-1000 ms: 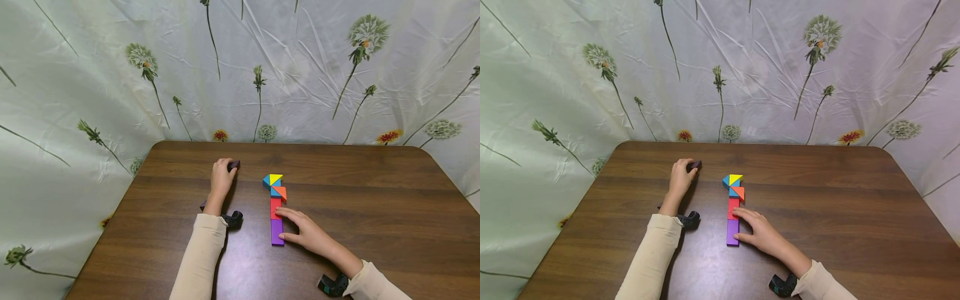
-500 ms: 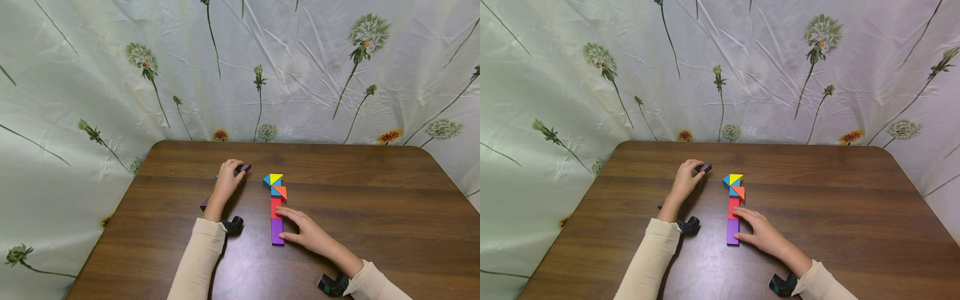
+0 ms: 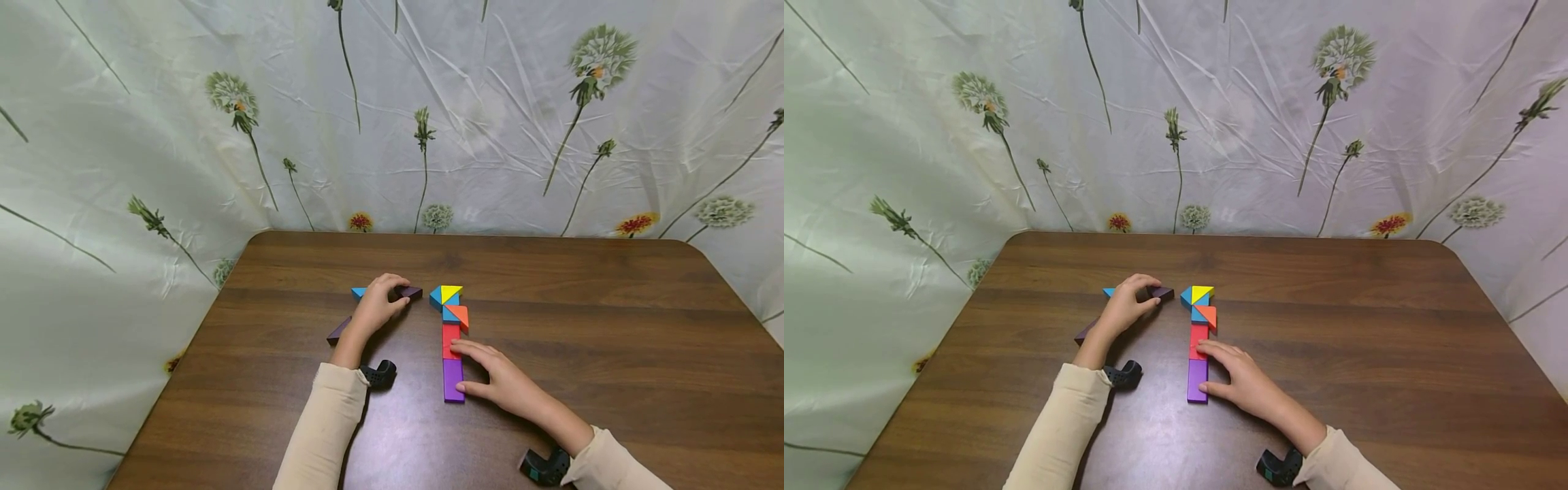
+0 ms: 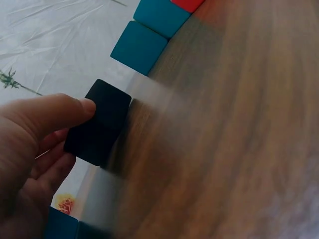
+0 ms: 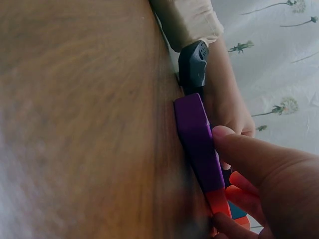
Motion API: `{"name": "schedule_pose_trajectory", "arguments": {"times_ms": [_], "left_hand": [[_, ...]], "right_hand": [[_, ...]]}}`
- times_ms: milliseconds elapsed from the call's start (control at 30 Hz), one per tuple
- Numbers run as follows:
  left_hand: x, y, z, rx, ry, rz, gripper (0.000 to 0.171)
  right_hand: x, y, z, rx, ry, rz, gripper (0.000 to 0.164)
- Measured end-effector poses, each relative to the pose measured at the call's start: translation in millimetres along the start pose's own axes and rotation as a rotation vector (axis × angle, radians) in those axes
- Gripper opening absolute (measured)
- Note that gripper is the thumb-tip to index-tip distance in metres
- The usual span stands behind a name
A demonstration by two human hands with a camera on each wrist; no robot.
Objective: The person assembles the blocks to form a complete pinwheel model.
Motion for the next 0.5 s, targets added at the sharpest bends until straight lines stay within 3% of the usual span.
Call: {"name": "schedule_pose_trajectory", "arguments": {"times_ms": [100,267,400,500], "left_hand": [[1.1,3.3,-1.7,-0.026,-0.010,-0.037,0.035],[3.7,13.3,-4.4,-0.151,-0.018,-0.102,0.048],[6.0,18.9,-6.1,-0.223,-0.022,-0.135,0.049],[6.9,20.7,-7.3,-0.241,-0.023,-0.131,0.046]], "right_hand": [[0,1,0,-0.001,-0.001,0.001,0.057],[-1,2,-1,-0.010,-0.007,-0.003,0.057],[-1,2,-1,-0.013,-0.008,-0.003,0.057],[-1,2,-1,-0.011,-0.006,0.000,0.057]]}}
Point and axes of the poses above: each hand's wrist, its own z-axis towards the middle knuckle, its own x-axis out of the palm, y = z × x, the point moved 9 cm from there along z, towards the middle knuckle
